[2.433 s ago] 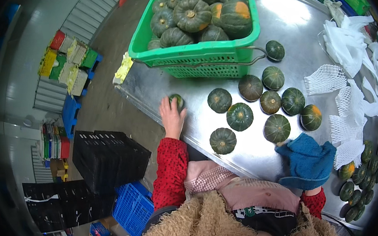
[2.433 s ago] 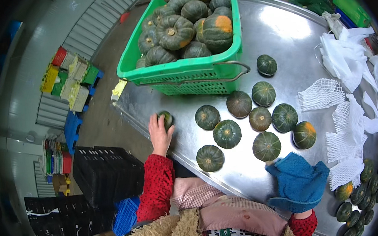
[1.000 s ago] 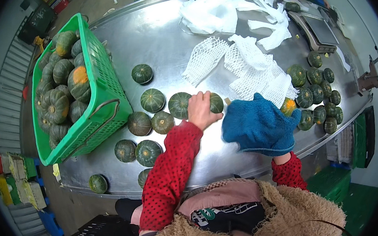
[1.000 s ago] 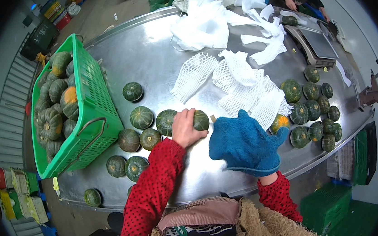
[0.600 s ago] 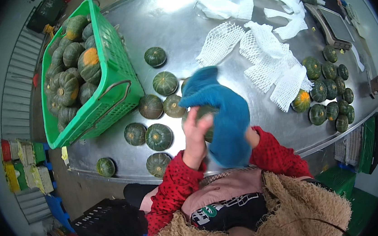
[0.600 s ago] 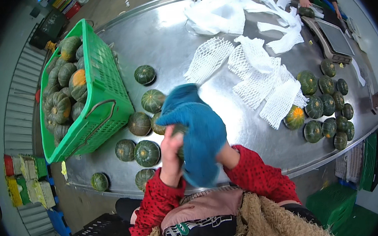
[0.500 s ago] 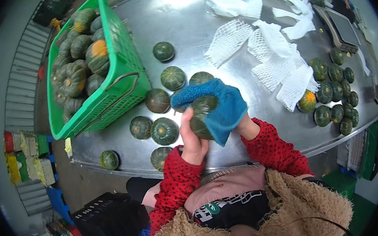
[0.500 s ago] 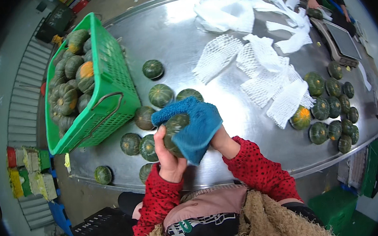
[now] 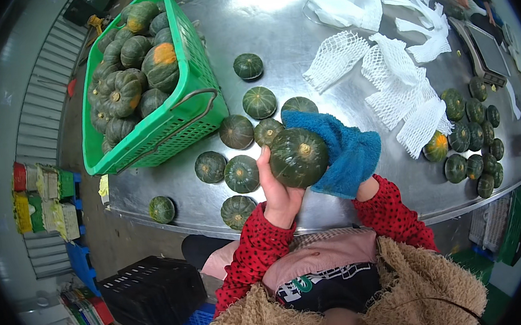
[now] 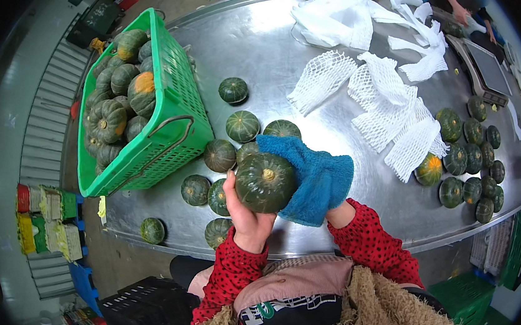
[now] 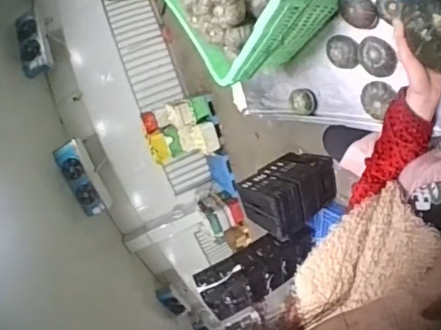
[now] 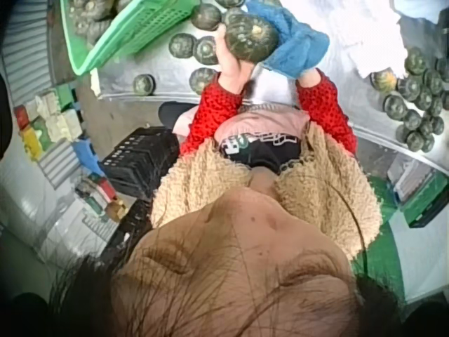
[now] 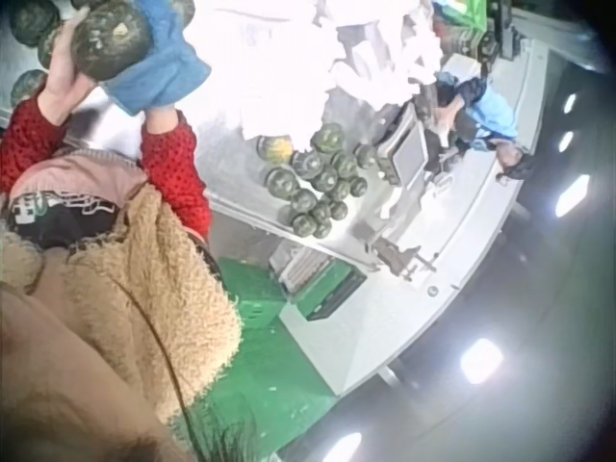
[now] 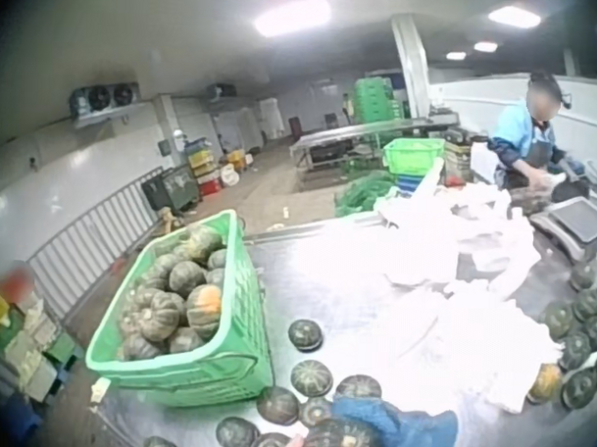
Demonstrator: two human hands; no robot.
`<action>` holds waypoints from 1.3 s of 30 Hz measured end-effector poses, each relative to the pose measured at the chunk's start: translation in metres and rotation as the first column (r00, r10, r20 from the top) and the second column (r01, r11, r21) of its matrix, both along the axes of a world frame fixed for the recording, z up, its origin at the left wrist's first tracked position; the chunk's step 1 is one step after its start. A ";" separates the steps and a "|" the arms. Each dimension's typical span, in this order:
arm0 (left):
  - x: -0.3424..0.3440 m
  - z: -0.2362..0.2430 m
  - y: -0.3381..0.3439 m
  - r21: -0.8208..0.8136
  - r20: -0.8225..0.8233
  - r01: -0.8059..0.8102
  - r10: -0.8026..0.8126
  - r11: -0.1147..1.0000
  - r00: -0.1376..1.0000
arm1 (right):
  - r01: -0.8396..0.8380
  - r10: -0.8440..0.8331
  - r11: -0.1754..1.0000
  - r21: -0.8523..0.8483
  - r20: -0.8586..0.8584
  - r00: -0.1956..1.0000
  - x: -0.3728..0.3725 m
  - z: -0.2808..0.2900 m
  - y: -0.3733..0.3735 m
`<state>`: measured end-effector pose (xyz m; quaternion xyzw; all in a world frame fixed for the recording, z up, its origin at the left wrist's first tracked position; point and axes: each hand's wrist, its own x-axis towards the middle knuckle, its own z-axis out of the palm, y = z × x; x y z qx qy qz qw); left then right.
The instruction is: The person wipes small green pumpkins with a blue cloth on a stainless steel table, then places them into white mesh bags. The person handles the pumpkins one at a time, rotating them while wiping, and occasionally moves the cloth or bag aside to reach the next item.
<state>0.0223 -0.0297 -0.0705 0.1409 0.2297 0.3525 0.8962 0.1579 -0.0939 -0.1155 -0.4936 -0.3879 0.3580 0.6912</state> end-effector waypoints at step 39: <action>-0.023 0.003 0.004 0.755 -0.483 0.219 0.298 0.618 0.823 | 0.067 0.088 0.974 -0.216 0.637 0.766 -0.013 0.069 -0.003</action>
